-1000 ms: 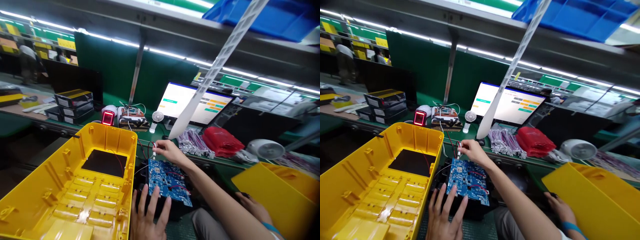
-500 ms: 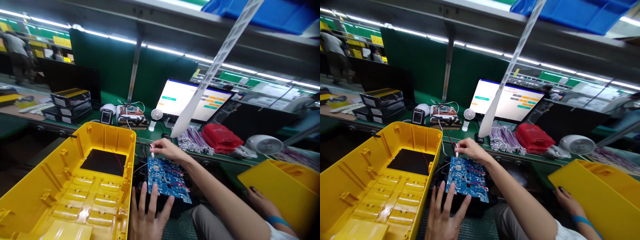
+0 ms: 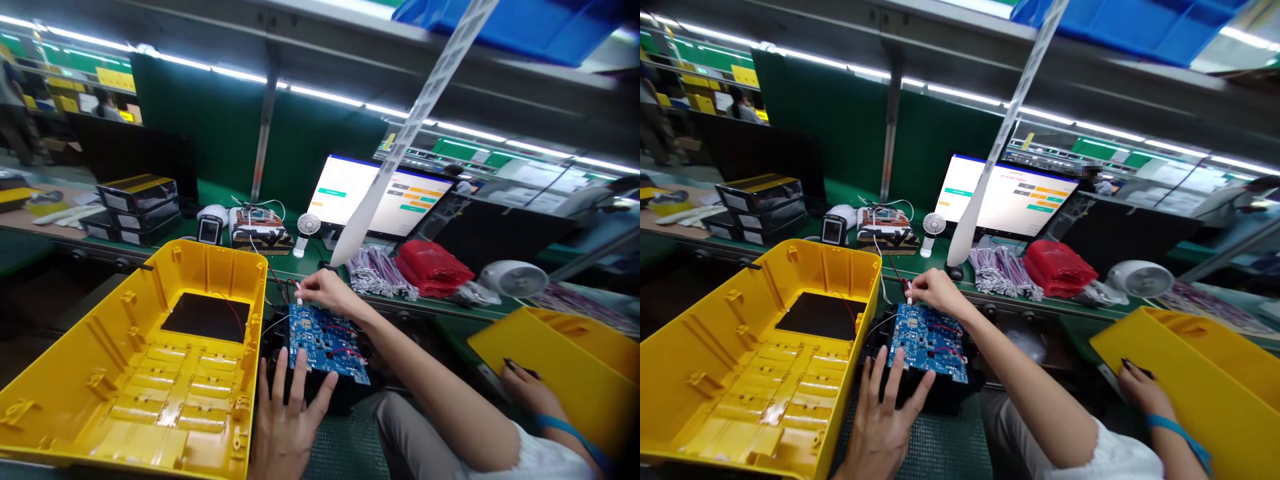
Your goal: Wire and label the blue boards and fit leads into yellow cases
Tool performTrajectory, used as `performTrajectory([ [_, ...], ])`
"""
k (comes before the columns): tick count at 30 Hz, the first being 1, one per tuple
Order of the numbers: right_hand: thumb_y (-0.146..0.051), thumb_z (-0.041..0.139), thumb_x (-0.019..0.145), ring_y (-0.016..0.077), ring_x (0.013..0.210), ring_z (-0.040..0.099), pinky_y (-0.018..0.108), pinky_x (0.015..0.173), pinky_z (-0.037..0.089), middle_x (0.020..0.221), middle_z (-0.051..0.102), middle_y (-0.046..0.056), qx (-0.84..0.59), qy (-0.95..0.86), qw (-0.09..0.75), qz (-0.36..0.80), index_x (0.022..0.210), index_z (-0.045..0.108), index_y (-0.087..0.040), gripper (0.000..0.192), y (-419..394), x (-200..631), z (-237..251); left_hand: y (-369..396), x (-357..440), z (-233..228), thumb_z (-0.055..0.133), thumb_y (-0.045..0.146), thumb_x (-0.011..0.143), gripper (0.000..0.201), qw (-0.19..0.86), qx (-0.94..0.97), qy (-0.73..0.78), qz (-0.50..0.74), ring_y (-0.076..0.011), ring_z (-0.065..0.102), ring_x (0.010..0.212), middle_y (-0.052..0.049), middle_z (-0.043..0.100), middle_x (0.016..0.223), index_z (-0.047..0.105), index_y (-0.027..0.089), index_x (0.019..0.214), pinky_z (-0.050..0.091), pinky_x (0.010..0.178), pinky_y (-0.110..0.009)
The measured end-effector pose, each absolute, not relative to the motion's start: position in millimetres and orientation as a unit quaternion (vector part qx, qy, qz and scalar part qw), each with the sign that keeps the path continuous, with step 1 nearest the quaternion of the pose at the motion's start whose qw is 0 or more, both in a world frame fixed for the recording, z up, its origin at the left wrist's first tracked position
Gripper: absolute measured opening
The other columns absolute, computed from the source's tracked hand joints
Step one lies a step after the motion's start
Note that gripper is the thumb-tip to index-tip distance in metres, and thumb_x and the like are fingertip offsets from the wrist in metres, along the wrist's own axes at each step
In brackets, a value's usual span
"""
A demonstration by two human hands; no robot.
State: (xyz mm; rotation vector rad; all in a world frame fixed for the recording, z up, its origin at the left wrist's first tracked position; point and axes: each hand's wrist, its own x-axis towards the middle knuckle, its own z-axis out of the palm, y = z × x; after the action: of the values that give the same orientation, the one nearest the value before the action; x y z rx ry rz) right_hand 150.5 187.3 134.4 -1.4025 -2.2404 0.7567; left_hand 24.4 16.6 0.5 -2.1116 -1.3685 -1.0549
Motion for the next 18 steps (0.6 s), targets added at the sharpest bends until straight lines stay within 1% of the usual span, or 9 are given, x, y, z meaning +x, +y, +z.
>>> performTrajectory([
  [2, -0.032, 0.065, 0.075, 0.0173, 0.068, 0.054, 0.028, 0.062, 0.035, 0.069, 0.063, 0.004, -0.540, -0.785, 0.234, 0.192, 0.067, 0.068, -0.017, 0.017, 176, 153, 140, 16, 23, -3, 0.067, 0.024, 0.078, 0.072, 0.194, -0.761, -0.485, -0.386, -0.0406, 0.029, 0.136, -0.017, 0.033, 0.145, 0.036, 0.037, 0.141, 0.041, 0.099, -0.060],
  [4, -0.032, 0.062, 0.079, 0.0178, 0.070, 0.054, 0.029, 0.065, 0.036, 0.074, 0.064, 0.005, -0.559, -0.770, 0.283, 0.123, 0.071, 0.068, -0.018, 0.018, 157, 156, 145, 15, 21, -7, 0.070, 0.022, 0.074, 0.079, 0.181, -0.761, -0.488, -0.387, -0.0404, 0.027, 0.137, -0.020, 0.030, 0.147, 0.033, 0.038, 0.142, 0.040, 0.099, -0.060],
  [5, -0.033, 0.062, 0.081, 0.0173, 0.070, 0.055, 0.029, 0.066, 0.037, 0.073, 0.064, 0.004, -0.556, -0.766, 0.305, 0.108, 0.071, 0.068, -0.019, 0.019, 145, 157, 147, 14, 21, -8, 0.072, 0.020, 0.072, 0.083, 0.172, -0.762, -0.493, -0.385, -0.0405, 0.027, 0.137, -0.022, 0.027, 0.148, 0.031, 0.038, 0.143, 0.040, 0.099, -0.059],
  [6, -0.033, 0.062, 0.082, 0.0163, 0.067, 0.056, 0.028, 0.066, 0.038, 0.071, 0.064, 0.002, -0.543, -0.767, 0.323, 0.111, 0.071, 0.068, -0.019, 0.019, 131, 156, 149, 13, 21, -9, 0.072, 0.018, 0.071, 0.086, 0.161, -0.763, -0.495, -0.382, -0.0408, 0.026, 0.137, -0.023, 0.026, 0.148, 0.030, 0.038, 0.143, 0.040, 0.098, -0.059],
  [7, -0.033, 0.062, 0.083, 0.0155, 0.066, 0.057, 0.027, 0.065, 0.039, 0.070, 0.065, 0.001, -0.526, -0.770, 0.332, 0.141, 0.071, 0.067, -0.020, 0.019, 117, 155, 149, 12, 21, -10, 0.072, 0.017, 0.070, 0.088, 0.151, -0.765, -0.498, -0.381, -0.0409, 0.026, 0.137, -0.023, 0.024, 0.149, 0.029, 0.039, 0.144, 0.040, 0.098, -0.059],
  [9, -0.033, 0.063, 0.083, 0.0148, 0.068, 0.059, 0.025, 0.065, 0.042, 0.072, 0.067, -0.001, -0.495, -0.777, 0.324, 0.215, 0.073, 0.068, -0.020, 0.017, 90, 151, 146, 10, 20, -9, 0.072, 0.015, 0.069, 0.090, 0.130, -0.768, -0.499, -0.380, -0.0407, 0.024, 0.138, -0.023, 0.020, 0.150, 0.028, 0.038, 0.144, 0.039, 0.100, -0.058],
  [10, -0.032, 0.064, 0.083, 0.0144, 0.069, 0.060, 0.024, 0.065, 0.043, 0.072, 0.067, -0.001, -0.487, -0.779, 0.323, 0.229, 0.073, 0.068, -0.021, 0.016, 79, 149, 143, 9, 20, -8, 0.071, 0.014, 0.069, 0.090, 0.122, -0.768, -0.498, -0.383, -0.0403, 0.023, 0.139, -0.022, 0.019, 0.151, 0.028, 0.038, 0.144, 0.038, 0.101, -0.057],
  [15, -0.026, 0.064, 0.085, 0.0127, 0.067, 0.057, 0.025, 0.065, 0.041, 0.070, 0.064, -0.002, -0.471, -0.800, 0.327, 0.178, 0.070, 0.063, -0.020, 0.016, 52, 140, 127, 7, 17, -3, 0.066, 0.013, 0.074, 0.083, 0.092, -0.766, -0.493, -0.401, -0.0368, 0.021, 0.140, -0.017, 0.015, 0.154, 0.029, 0.036, 0.144, 0.028, 0.109, -0.054],
  [18, -0.024, 0.062, 0.086, 0.0131, 0.067, 0.056, 0.026, 0.066, 0.041, 0.070, 0.062, -0.001, -0.458, -0.811, 0.330, 0.152, 0.070, 0.061, -0.020, 0.017, 52, 140, 123, 7, 17, -3, 0.063, 0.012, 0.077, 0.080, 0.085, -0.763, -0.494, -0.408, -0.0355, 0.023, 0.140, -0.015, 0.014, 0.155, 0.029, 0.036, 0.144, 0.026, 0.111, -0.052],
])
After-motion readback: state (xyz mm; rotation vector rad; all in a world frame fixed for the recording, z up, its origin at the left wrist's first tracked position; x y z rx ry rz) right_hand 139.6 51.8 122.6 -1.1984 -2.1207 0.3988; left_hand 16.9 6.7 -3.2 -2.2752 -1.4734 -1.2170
